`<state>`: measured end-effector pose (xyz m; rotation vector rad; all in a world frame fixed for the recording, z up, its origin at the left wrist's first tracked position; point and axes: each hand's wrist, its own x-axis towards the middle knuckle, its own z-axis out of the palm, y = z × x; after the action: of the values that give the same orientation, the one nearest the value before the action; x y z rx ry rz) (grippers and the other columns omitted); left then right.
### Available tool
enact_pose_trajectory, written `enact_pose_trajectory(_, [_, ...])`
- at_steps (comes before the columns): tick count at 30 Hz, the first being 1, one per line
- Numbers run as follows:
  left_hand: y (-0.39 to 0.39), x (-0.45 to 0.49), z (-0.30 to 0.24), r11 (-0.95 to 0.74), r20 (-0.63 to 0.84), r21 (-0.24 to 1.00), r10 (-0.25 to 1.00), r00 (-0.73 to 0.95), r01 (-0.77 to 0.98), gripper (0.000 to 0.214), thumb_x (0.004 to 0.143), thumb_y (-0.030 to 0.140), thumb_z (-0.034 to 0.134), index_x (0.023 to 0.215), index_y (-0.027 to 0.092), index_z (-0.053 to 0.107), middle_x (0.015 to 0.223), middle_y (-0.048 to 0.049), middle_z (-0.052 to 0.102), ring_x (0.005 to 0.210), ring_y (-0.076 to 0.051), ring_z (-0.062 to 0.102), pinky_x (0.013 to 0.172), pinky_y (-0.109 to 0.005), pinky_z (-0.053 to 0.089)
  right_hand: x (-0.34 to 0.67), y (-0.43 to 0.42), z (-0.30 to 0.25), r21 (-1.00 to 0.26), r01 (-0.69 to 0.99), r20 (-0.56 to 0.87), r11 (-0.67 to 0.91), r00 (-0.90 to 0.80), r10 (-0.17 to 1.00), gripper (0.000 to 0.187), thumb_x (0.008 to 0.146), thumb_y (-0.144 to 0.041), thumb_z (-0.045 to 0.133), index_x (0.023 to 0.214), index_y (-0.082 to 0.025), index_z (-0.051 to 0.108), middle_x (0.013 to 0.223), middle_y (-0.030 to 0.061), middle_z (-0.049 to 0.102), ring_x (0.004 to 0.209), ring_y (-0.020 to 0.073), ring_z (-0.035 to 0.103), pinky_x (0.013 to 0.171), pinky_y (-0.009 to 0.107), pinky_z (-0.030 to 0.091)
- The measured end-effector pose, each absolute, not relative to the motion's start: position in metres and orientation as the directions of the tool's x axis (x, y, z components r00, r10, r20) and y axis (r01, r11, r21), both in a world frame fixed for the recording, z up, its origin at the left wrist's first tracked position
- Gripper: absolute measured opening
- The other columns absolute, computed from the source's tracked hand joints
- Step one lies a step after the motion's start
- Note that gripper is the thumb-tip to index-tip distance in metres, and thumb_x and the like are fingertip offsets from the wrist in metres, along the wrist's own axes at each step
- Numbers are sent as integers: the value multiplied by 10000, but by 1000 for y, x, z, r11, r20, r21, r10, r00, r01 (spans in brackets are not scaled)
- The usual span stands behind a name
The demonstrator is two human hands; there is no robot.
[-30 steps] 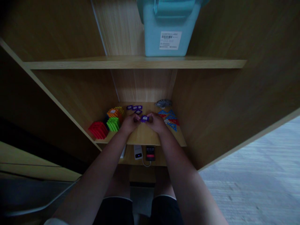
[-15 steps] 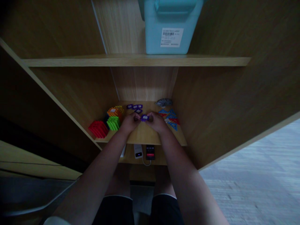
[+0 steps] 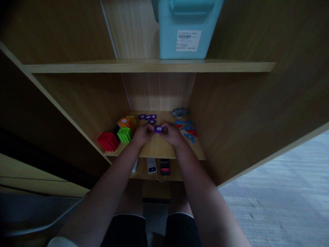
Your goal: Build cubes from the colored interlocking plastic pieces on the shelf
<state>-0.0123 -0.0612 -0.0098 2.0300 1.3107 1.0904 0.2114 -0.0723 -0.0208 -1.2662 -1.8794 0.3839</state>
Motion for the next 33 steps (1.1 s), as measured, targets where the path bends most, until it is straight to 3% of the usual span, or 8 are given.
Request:
enact_pose_trajectory(9, [-59,-12,-13,-432,362,746,902,235,507,168,838,93,734,939,223,704,998,-57,825,935,-226,780,927,-375,618,210,-74,-23,-649,618,465,445,-142,874,291,858,-322,809,1131,-292,712,1172,36,817,1131,281,764,1063,476,597])
enact_pose_trajectory(13, [-59,-12,-11,-406,377,709,909,176,577,111,908,141,695,986,213,726,1028,-70,821,967,-235,775,967,-385,616,210,-73,-24,-638,621,476,455,-147,867,310,846,-325,823,1130,-285,704,1186,49,807,1129,288,761,1062,476,590])
enact_pose_trajectory(18, [-60,-10,-9,-399,447,557,883,141,729,328,915,54,599,1177,155,769,1279,-165,779,1278,-296,707,1194,-442,531,211,-72,-23,-640,625,466,448,-148,872,337,837,-340,840,1140,-288,702,1206,52,797,1149,291,751,1074,479,581])
enact_pose_trajectory(23, [-68,0,-4,-282,335,370,929,156,885,556,979,120,559,1525,184,645,1660,-157,583,1548,-326,508,1308,-495,428,210,-75,-22,-634,640,465,435,-134,875,401,856,-407,828,1197,-244,692,1249,91,773,1181,297,734,1093,485,566])
enact_pose_trajectory(28, [-73,8,1,-203,246,299,961,130,933,609,1059,228,470,1663,287,518,1753,-105,492,1570,-373,469,1280,-597,438,205,-87,-3,-548,679,655,488,-15,756,373,1001,-425,660,1297,-199,674,1293,165,745,1261,330,689,1156,523,534])
enact_pose_trajectory(30, [-72,9,2,-188,227,286,966,124,940,588,1084,265,443,1668,285,509,1760,-105,480,1568,-370,474,1286,-589,430,196,-102,15,-474,708,749,524,11,662,364,1063,-391,550,1350,-203,670,1234,160,750,1217,328,691,1130,537,546])
enact_pose_trajectory(33, [-71,9,3,-185,221,275,967,125,944,552,1114,336,442,1656,253,510,1737,-129,503,1548,-361,497,1281,-560,437,170,-155,48,-348,731,847,587,-22,531,383,1081,-362,521,1414,-254,676,1068,112,752,1045,311,712,1018,548,591])
